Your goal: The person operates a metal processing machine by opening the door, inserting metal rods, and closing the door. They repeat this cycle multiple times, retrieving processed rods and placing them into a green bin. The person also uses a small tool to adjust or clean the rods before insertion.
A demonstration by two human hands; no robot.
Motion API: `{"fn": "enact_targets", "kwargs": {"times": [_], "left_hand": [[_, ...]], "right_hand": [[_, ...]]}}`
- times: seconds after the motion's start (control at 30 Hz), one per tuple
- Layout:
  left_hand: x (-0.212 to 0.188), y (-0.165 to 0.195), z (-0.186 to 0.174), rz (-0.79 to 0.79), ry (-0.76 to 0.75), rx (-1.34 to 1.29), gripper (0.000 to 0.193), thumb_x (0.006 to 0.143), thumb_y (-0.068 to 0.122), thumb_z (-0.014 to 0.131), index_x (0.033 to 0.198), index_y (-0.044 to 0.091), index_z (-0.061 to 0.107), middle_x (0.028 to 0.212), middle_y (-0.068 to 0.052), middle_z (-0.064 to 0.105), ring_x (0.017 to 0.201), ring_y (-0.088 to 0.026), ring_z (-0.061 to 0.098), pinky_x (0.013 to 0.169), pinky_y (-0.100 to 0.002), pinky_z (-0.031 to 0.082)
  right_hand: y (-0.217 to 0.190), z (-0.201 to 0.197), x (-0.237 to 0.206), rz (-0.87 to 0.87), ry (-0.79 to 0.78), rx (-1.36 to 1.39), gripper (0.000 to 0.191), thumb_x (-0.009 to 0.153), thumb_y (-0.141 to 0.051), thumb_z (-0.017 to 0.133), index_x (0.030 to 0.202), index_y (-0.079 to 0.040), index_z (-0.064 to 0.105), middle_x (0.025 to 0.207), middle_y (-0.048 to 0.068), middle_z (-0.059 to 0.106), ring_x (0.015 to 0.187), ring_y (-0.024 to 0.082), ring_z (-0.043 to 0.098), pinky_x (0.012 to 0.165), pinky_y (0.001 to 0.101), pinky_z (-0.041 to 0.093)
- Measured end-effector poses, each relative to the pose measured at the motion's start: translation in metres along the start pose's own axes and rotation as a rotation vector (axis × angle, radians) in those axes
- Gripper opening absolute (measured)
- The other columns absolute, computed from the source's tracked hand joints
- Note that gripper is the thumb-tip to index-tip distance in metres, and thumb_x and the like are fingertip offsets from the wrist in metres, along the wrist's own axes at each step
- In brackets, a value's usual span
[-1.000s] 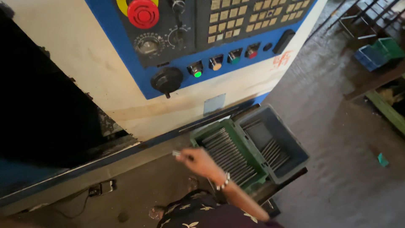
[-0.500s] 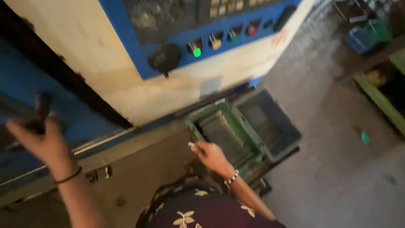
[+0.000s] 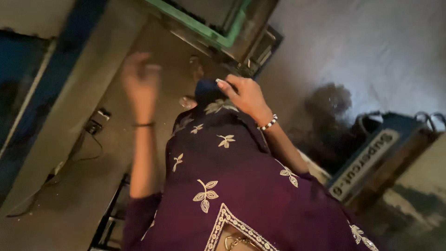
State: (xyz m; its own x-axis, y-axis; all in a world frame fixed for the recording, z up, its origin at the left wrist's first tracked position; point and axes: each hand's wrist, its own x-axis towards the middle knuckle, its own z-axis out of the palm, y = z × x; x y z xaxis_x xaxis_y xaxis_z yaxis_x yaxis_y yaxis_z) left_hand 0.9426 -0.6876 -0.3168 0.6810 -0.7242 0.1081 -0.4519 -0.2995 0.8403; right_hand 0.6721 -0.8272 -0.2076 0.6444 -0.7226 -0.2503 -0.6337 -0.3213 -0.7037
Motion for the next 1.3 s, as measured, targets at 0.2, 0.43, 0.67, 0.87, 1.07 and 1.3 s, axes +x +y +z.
{"fn": "enact_targets", "kwargs": {"times": [0.2,0.43,0.67,0.87,1.07,1.3], "left_hand": [[-0.037,0.038,0.167,0.355,-0.843,0.096,0.074,0.084,0.014,0.072,0.151,0.001,0.043,0.154,-0.023,0.043,0.143,-0.041,0.039,0.115,-0.047,0.04],[0.018,0.071,0.293,0.66,-0.679,0.525,0.072,0.101,0.001,0.054,0.167,-0.002,0.025,0.173,-0.023,0.022,0.16,-0.038,0.023,0.116,-0.043,0.036],[0.013,0.067,0.298,0.468,-0.793,0.658,0.078,0.084,0.02,0.059,0.159,0.012,0.038,0.149,-0.017,0.046,0.134,-0.041,0.045,0.096,-0.056,0.043],[-0.019,0.039,0.261,0.439,-0.604,0.523,0.045,0.096,0.017,0.066,0.14,0.009,0.057,0.129,-0.014,0.062,0.118,-0.033,0.061,0.097,-0.047,0.054],[-0.036,0.087,0.246,-0.227,-0.385,-0.119,0.025,0.093,0.008,0.072,0.118,0.004,0.072,0.103,-0.012,0.072,0.093,-0.026,0.073,0.082,-0.036,0.057],[-0.019,0.167,0.234,-0.058,-0.293,-0.271,0.031,0.093,0.0,0.074,0.123,0.006,0.073,0.111,-0.014,0.066,0.094,-0.026,0.071,0.077,-0.031,0.057]], "right_hand": [[0.047,0.002,-0.022,0.049,0.059,-0.063,0.037,0.102,-0.04,0.059,0.091,-0.006,0.065,0.078,0.019,0.065,0.073,0.042,0.063,0.062,0.049,0.047],[0.09,-0.026,-0.031,0.168,0.098,0.083,0.032,0.103,-0.036,0.06,0.099,-0.005,0.067,0.083,0.02,0.066,0.074,0.04,0.064,0.066,0.0464,0.049],[0.169,-0.074,-0.032,0.279,0.086,0.072,0.034,0.104,-0.036,0.062,0.1,-0.003,0.069,0.077,0.02,0.064,0.065,0.035,0.061,0.061,0.0437,0.047],[0.213,-0.072,0.022,0.466,-0.09,0.566,0.036,0.106,-0.043,0.052,0.098,-0.01,0.064,0.066,0.001,0.057,0.053,0.012,0.058,0.051,0.032,0.047],[0.223,-0.067,0.058,0.736,-0.258,1.328,0.033,0.109,-0.04,0.043,0.099,-0.011,0.057,0.065,-0.003,0.04,0.051,0.011,0.04,0.046,0.0283,0.035],[0.189,-0.068,0.057,0.722,-0.454,1.293,0.029,0.108,-0.036,0.045,0.103,-0.011,0.058,0.061,-0.001,0.039,0.044,0.011,0.03,0.038,0.0271,0.025]]}}
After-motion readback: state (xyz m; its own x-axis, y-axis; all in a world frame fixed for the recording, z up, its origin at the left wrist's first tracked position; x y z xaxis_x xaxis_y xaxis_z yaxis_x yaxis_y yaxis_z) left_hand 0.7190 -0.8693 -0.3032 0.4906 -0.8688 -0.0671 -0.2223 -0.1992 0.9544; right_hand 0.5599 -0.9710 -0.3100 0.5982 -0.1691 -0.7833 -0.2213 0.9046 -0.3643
